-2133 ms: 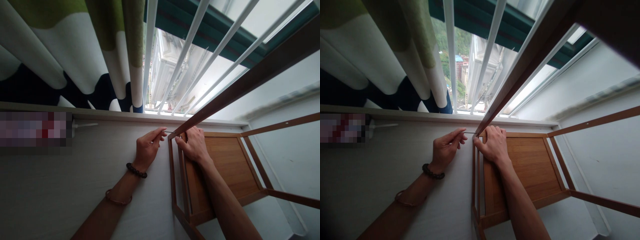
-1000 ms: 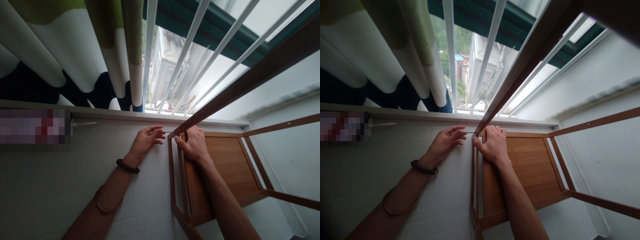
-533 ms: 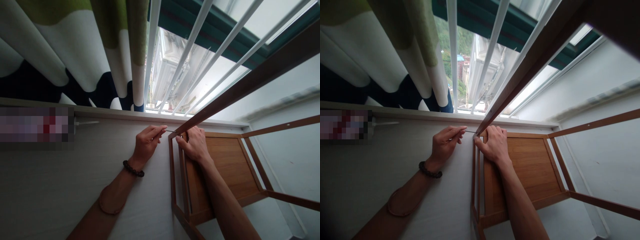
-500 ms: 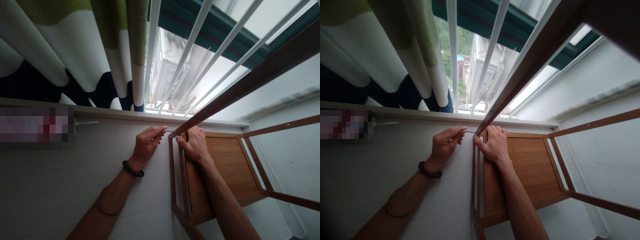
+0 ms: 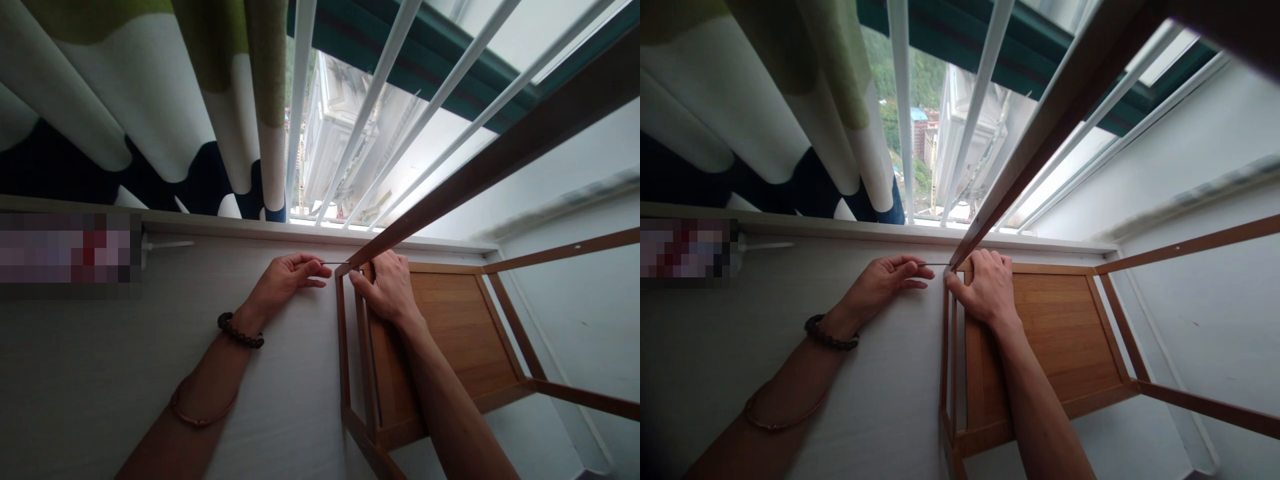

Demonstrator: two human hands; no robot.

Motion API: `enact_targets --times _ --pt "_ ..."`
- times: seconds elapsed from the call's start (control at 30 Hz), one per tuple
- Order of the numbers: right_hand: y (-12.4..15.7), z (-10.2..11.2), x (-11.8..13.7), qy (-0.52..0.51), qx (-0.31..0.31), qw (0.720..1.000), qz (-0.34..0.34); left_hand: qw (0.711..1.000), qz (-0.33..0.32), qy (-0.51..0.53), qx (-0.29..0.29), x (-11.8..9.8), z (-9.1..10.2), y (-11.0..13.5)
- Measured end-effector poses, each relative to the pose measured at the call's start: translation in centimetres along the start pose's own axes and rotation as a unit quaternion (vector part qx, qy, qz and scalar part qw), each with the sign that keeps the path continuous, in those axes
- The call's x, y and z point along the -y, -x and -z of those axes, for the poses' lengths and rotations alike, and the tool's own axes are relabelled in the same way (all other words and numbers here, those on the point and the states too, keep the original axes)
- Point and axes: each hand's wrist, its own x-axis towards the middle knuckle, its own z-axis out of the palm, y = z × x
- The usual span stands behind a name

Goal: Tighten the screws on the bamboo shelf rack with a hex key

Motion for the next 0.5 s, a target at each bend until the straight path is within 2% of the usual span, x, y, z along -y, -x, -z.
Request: enact_targets --times 0.1,0.17,0.23,0.33,0.4,0.5 --pt "-0.1 0.0 0.0 0.003 0.002 1.000 0.001 0.998 -0.014 -0.061 -0.014 -0.2 0.3 0.0" --pt "-0.1 0.0 0.0 0.001 0.002 1.000 0.001 0.990 -0.063 -0.120 -0.038 -0.2 0.3 0.1" --pt "-0.1 0.0 0.0 -0.003 0.001 1.000 0.000 0.971 -0.131 -0.191 -0.067 0.0 0.1 0.1" --pt "0.0 -0.1 0.0 -0.006 -0.002 1.000 -0.002 0.927 -0.213 -0.289 -0.110 0.4 -0.2 0.2" --pt "0.0 -0.1 0.0 -0.008 -0.002 1.000 -0.003 0.915 -0.216 -0.316 -0.130 0.7 -0.6 0.3" --pt "-0.1 0.0 0.1 -0.009 0.000 1.000 -0.004 0.941 -0.162 -0.261 -0.138 1.0 -1.2 0.5"
